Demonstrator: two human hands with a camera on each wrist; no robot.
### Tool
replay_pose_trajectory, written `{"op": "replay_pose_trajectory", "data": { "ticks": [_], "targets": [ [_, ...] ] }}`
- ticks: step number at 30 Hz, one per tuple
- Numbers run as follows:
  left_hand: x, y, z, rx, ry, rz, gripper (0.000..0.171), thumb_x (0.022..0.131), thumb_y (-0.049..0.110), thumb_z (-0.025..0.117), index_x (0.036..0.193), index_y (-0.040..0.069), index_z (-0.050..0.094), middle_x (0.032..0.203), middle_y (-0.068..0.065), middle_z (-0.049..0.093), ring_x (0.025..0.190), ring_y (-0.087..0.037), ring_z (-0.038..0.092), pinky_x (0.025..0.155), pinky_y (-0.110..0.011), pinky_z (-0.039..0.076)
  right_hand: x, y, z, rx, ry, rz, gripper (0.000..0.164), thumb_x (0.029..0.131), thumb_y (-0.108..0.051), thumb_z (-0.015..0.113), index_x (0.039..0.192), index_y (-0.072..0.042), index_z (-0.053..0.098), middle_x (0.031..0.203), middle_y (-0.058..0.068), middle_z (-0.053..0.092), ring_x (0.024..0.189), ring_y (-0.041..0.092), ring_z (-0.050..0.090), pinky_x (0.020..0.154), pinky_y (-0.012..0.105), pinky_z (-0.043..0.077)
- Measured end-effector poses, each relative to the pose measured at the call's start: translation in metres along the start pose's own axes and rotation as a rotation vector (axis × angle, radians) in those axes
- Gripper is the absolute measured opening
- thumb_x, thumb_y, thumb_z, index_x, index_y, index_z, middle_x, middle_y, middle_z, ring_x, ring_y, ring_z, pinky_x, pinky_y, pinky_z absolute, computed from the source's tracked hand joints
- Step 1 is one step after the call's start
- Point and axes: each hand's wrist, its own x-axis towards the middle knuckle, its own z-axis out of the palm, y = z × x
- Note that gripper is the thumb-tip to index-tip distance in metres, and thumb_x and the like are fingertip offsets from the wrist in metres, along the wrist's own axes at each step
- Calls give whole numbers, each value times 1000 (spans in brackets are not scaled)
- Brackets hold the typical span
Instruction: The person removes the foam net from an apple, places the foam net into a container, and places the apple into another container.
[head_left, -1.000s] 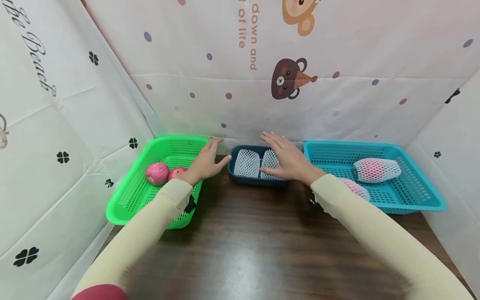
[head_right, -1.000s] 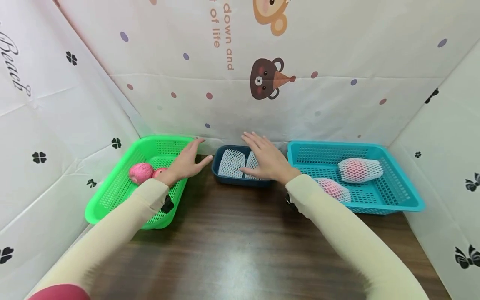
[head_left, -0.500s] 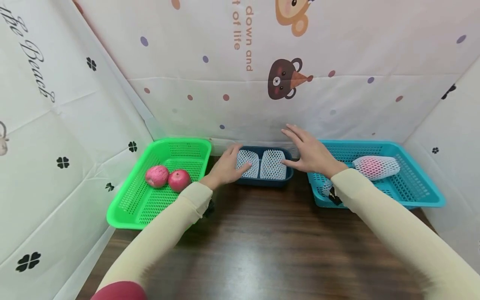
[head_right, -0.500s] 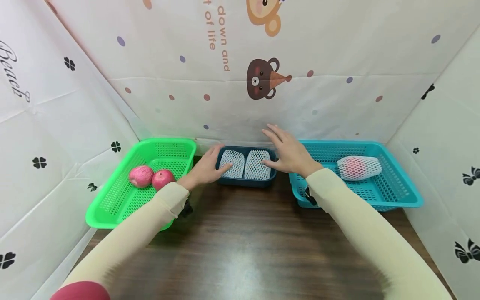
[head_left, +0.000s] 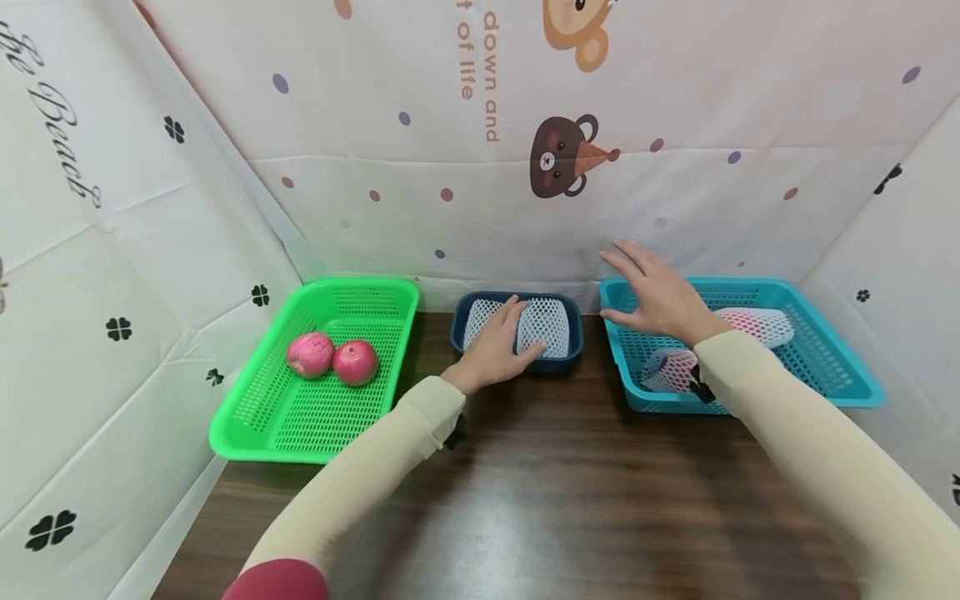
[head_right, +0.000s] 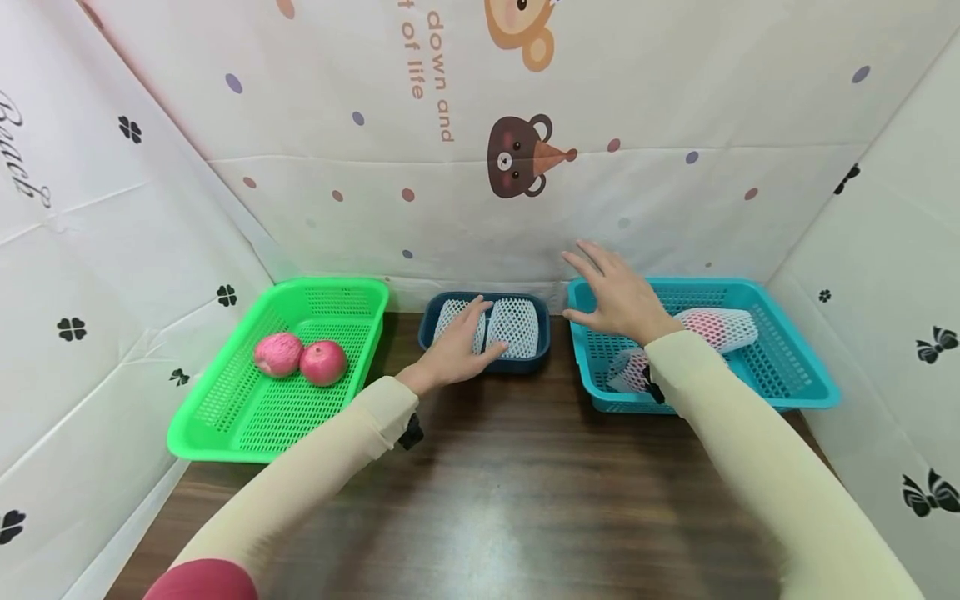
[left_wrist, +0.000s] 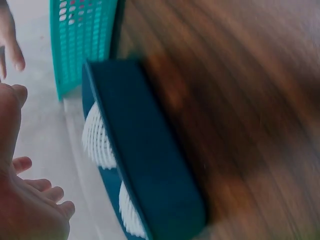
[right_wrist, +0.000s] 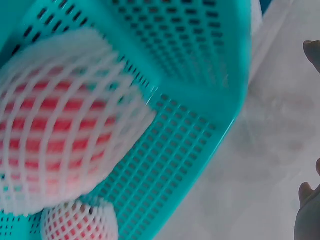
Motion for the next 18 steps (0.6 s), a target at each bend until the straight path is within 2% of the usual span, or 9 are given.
{"op": "replay_pose_trajectory", "data": {
  "ticks": [7, 13, 18],
  "targets": [
    [6, 18, 21, -6, -26, 34, 79, 95, 56, 51, 154, 12, 23, 162, -10, 15, 147, -21, 20, 116, -40, 26, -8, 22, -1, -31, -20, -4, 97, 74, -43, 82, 153, -18, 31, 158, 17, 24, 144, 40, 21, 110, 63, 23],
    [10, 34, 35, -47, -49, 47, 80, 95, 59, 47, 156, 15, 18, 163, -6, 12, 148, -17, 16, 116, -38, 23, -18, 37, -2, -58, -52, 11, 95, 76, -48, 79, 153, -20, 31, 158, 17, 24, 144, 40, 19, 109, 65, 22],
    [12, 50, 44, -76, -70, 92, 81, 96, 59, 46, 156, 14, 16, 163, -5, 10, 148, -18, 16, 117, -37, 22, -26, 47, -5, -63, -71, 21, 95, 76, -45, 81, 153, -19, 32, 157, 18, 26, 143, 43, 21, 109, 66, 22]
  ]
}}
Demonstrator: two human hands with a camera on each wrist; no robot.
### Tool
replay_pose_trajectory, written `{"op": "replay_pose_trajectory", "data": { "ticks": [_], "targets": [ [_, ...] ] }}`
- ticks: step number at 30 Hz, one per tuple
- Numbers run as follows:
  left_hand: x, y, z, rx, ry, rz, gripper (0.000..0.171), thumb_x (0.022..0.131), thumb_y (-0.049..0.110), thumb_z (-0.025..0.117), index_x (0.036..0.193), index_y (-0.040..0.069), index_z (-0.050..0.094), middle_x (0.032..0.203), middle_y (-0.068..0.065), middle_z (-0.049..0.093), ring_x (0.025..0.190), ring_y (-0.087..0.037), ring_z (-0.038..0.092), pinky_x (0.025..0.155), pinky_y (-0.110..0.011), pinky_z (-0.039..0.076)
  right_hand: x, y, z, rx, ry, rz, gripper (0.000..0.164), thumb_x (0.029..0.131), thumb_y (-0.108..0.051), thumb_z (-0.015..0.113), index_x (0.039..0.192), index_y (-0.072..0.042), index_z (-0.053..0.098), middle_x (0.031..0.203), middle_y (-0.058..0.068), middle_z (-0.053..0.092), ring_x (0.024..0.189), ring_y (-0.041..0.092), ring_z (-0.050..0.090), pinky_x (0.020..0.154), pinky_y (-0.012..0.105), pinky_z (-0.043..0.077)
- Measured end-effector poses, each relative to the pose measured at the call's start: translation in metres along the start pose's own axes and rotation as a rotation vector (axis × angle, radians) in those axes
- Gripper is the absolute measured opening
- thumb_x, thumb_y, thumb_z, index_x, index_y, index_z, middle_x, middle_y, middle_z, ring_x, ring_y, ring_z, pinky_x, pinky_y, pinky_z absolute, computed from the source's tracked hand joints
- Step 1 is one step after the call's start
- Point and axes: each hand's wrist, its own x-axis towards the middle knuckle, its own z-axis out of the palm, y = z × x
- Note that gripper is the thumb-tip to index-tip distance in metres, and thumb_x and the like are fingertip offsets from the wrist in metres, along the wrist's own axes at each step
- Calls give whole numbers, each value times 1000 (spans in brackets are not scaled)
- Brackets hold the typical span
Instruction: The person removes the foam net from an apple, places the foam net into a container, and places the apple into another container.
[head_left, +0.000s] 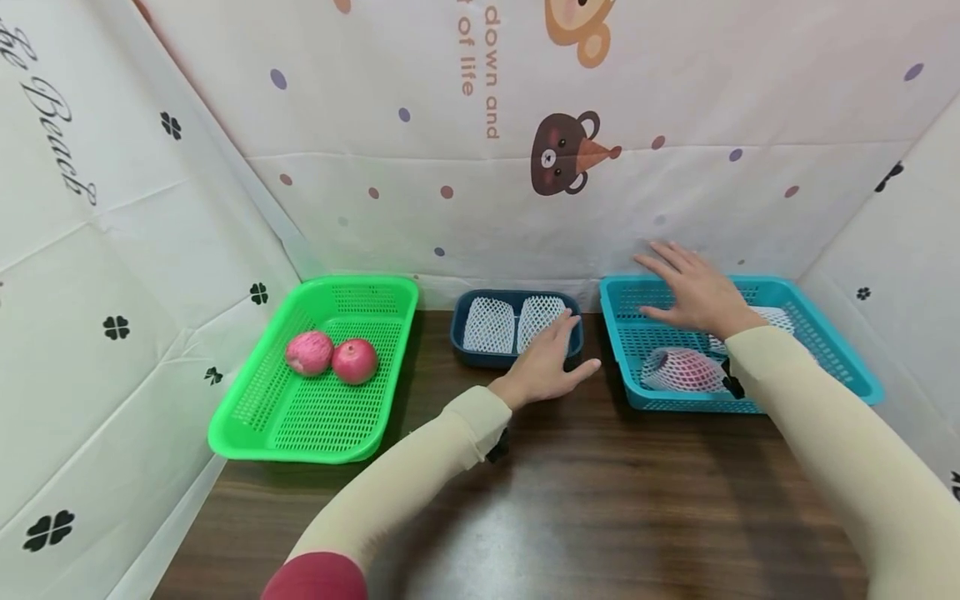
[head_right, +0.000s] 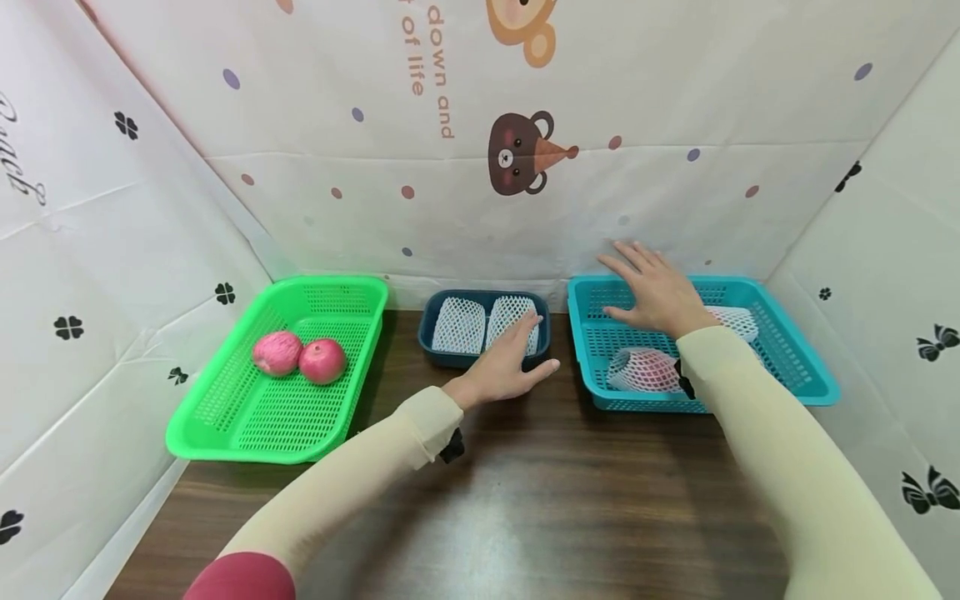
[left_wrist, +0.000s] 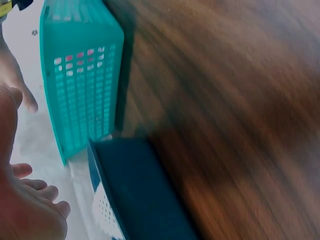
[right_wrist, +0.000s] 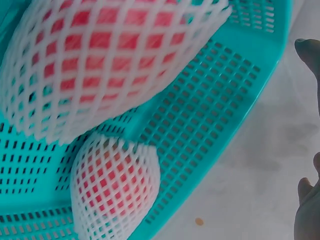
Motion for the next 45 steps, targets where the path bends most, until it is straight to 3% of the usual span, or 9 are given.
{"op": "replay_pose_trajectory", "data": {
  "ticks": [12, 21, 34, 45],
  "targets": [
    [11, 24, 21, -3, -41, 52, 83, 96, 58, 47, 156, 9, 17, 162, -7, 13, 146, -18, 23, 115, -36, 27, -12, 19, 4, 13, -61, 50, 96, 78, -47, 78, 155, -21, 27, 158, 19, 23, 142, 45, 21, 108, 67, 22],
    [17, 36, 29, -11, -70, 60, 82, 97, 59, 43, 156, 10, 15, 163, -7, 11, 147, -15, 16, 117, -34, 19, -19, 35, 5, 27, -107, 90, 97, 78, -44, 80, 155, -20, 27, 158, 20, 23, 141, 48, 20, 104, 71, 23],
    [19, 40, 38, 49, -140, 10, 82, 96, 63, 40, 156, 13, 17, 164, -3, 8, 148, -11, 10, 118, -32, 15, -34, 51, 9, 34, -163, 135, 96, 79, -44, 79, 155, -21, 25, 156, 22, 24, 141, 47, 21, 97, 74, 28],
    [21, 39, 38, 83, -141, 17, 82, 95, 63, 42, 155, 10, 23, 163, -5, 11, 148, -12, 12, 118, -32, 15, -46, 64, 7, 106, -228, 193, 97, 78, -40, 81, 155, -17, 26, 156, 22, 24, 140, 48, 21, 98, 74, 28]
  ]
}}
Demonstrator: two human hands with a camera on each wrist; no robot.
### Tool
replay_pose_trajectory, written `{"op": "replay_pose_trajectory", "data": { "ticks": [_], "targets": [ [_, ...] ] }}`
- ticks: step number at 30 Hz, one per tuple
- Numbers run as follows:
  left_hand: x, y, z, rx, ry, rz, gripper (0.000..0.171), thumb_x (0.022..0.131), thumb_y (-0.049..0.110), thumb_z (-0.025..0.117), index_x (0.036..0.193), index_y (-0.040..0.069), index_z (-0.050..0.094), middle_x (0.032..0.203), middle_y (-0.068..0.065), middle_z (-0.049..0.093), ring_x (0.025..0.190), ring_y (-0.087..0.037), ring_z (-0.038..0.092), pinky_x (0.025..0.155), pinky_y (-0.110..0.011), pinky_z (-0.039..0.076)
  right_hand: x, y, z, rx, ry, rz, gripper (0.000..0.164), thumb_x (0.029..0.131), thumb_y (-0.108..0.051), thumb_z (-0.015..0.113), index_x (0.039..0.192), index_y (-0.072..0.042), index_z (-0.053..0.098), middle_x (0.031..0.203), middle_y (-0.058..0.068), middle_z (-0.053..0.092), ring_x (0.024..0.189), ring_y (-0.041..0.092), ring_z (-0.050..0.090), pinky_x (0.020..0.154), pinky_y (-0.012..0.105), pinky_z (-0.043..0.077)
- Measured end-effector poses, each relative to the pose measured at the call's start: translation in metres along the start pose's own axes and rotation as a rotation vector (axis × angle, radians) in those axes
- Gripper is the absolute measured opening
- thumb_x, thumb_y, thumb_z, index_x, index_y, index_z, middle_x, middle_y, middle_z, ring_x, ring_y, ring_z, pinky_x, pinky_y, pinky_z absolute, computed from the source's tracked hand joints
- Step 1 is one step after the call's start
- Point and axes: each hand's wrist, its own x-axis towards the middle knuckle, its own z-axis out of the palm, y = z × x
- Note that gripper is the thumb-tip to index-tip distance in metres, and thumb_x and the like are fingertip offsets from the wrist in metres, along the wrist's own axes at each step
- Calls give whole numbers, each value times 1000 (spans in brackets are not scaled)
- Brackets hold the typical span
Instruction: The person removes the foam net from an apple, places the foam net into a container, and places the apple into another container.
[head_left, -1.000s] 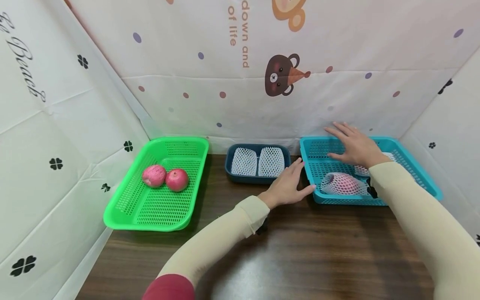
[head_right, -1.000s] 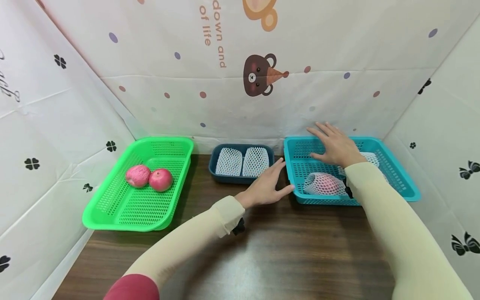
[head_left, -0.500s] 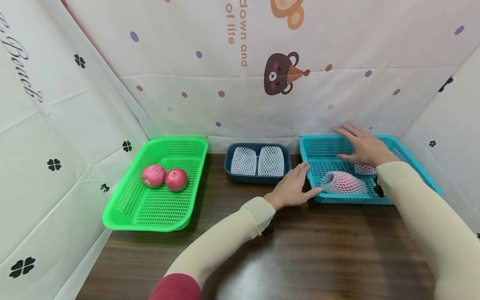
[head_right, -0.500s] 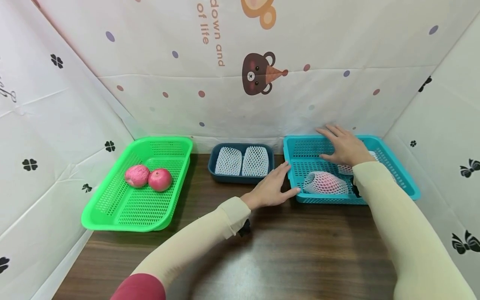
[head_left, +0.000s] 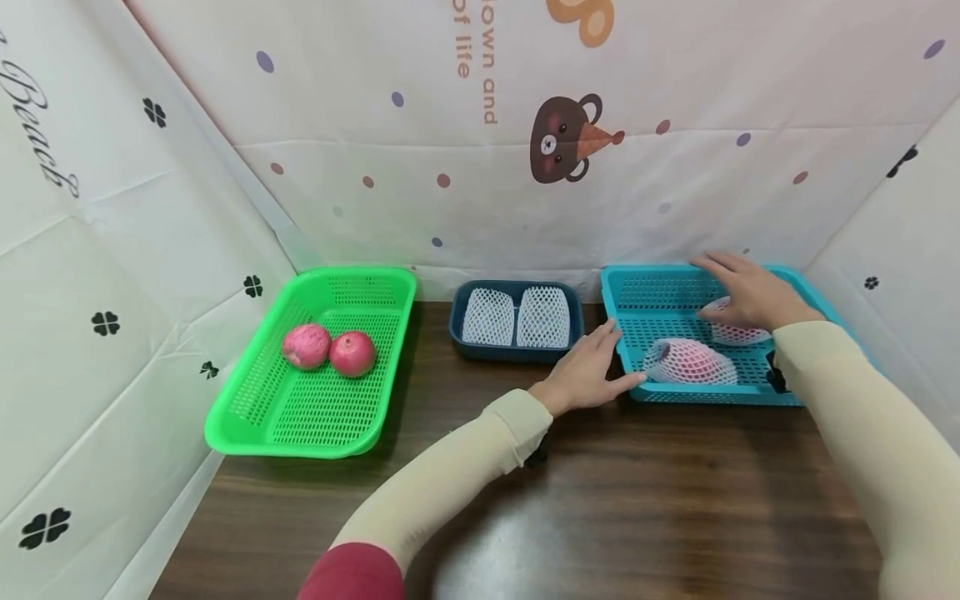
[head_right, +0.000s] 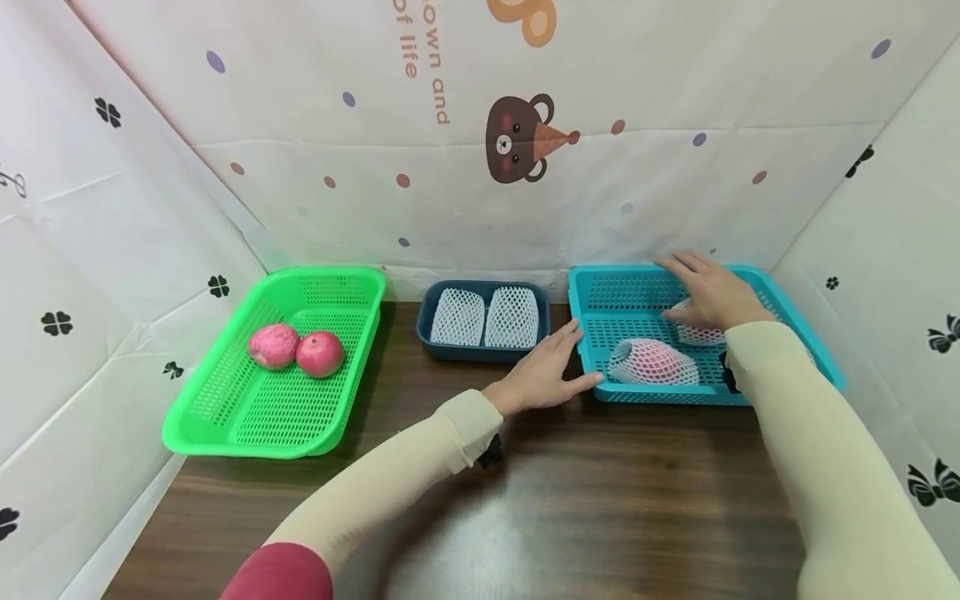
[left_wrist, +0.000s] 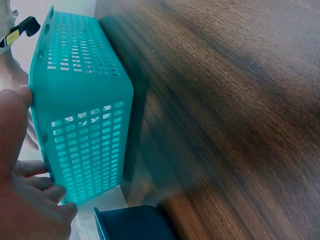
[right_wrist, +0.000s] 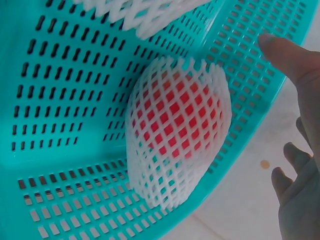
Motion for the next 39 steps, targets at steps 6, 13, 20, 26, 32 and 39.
{"op": "replay_pose_trajectory", "data": {
  "ticks": [6, 13, 20, 26, 32, 39],
  "targets": [
    [0, -2, 0, 17, 4, 10, 82, 96, 63, 41, 155, 10, 23, 163, -6, 11, 148, -13, 13, 118, -32, 16, -2, 6, -1, 36, -95, 62, 97, 81, -42, 78, 156, -17, 22, 155, 25, 22, 135, 53, 23, 96, 74, 29],
    [-2, -5, 0, 19, 16, 18, 81, 96, 61, 42, 154, 7, 24, 163, -7, 12, 148, -15, 15, 118, -34, 17, -2, 12, 0, 32, -185, 98, 93, 80, -39, 79, 152, -9, 28, 149, 32, 26, 129, 57, 27, 92, 75, 31],
    [-3, -7, 1, 22, 10, 18, 81, 96, 61, 42, 154, 7, 24, 163, -8, 12, 148, -15, 16, 118, -33, 17, -2, 19, 7, 12, -238, 84, 88, 78, -29, 82, 147, -3, 35, 145, 35, 31, 126, 59, 30, 91, 75, 33],
    [-2, -7, 2, 34, 10, 15, 81, 96, 62, 41, 154, 8, 24, 163, -6, 10, 148, -14, 15, 118, -32, 17, -5, 29, 13, 12, -274, 125, 90, 74, -29, 85, 146, -3, 37, 143, 37, 32, 124, 61, 30, 88, 75, 35],
    [0, -5, 3, 29, 12, 27, 82, 96, 62, 41, 154, 8, 24, 163, -5, 10, 147, -12, 16, 118, -32, 17, -8, 37, 15, 44, -306, 171, 88, 74, -26, 85, 144, -2, 38, 140, 39, 34, 121, 63, 31, 86, 75, 35],
    [1, -4, 1, 14, 9, 25, 81, 96, 62, 42, 154, 8, 24, 163, -5, 9, 147, -11, 16, 118, -33, 17, -5, 43, 17, 71, -363, 205, 91, 73, -21, 86, 144, 1, 34, 132, 44, 37, 112, 66, 37, 81, 74, 40]
  ]
}}
